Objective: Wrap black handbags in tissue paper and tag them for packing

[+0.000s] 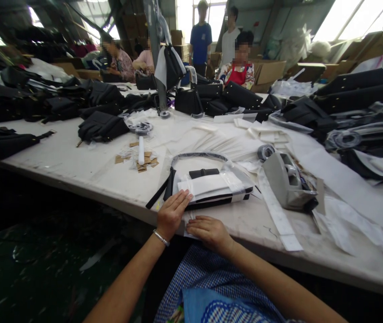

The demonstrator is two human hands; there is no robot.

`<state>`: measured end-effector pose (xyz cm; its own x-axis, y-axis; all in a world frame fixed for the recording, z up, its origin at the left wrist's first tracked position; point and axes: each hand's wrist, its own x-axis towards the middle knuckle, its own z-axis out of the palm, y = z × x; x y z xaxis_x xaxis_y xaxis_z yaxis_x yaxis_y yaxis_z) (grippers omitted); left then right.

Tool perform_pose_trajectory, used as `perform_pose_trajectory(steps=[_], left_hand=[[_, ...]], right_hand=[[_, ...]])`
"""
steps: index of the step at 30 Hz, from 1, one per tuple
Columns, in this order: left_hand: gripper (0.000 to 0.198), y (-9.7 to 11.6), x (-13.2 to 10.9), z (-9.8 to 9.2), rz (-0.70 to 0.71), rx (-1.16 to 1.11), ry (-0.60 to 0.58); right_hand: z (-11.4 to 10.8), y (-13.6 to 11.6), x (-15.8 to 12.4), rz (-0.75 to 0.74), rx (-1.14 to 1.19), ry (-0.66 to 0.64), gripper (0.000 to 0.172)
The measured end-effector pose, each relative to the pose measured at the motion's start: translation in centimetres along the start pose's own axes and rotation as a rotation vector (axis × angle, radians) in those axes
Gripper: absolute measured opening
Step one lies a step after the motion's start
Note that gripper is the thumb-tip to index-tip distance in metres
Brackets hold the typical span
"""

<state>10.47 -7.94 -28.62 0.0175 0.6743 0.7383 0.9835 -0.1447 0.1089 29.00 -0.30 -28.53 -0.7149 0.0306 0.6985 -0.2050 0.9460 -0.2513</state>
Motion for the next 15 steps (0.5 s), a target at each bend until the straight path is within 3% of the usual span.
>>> perform_pose_trajectory(steps=[8, 15], left_hand=[[0.052, 0.2, -0.4, 0.3, -0.010, 0.020, 0.000], [0.048, 0.4, -0.3, 0.2, -0.021, 0.047, 0.003]], right_hand=[[-0.3, -2.9, -1.5, 0.095, 0.062, 0.050, 0.022], [-4.5, -0.5, 3.5, 0.021, 0.071, -0.069, 0.022]])
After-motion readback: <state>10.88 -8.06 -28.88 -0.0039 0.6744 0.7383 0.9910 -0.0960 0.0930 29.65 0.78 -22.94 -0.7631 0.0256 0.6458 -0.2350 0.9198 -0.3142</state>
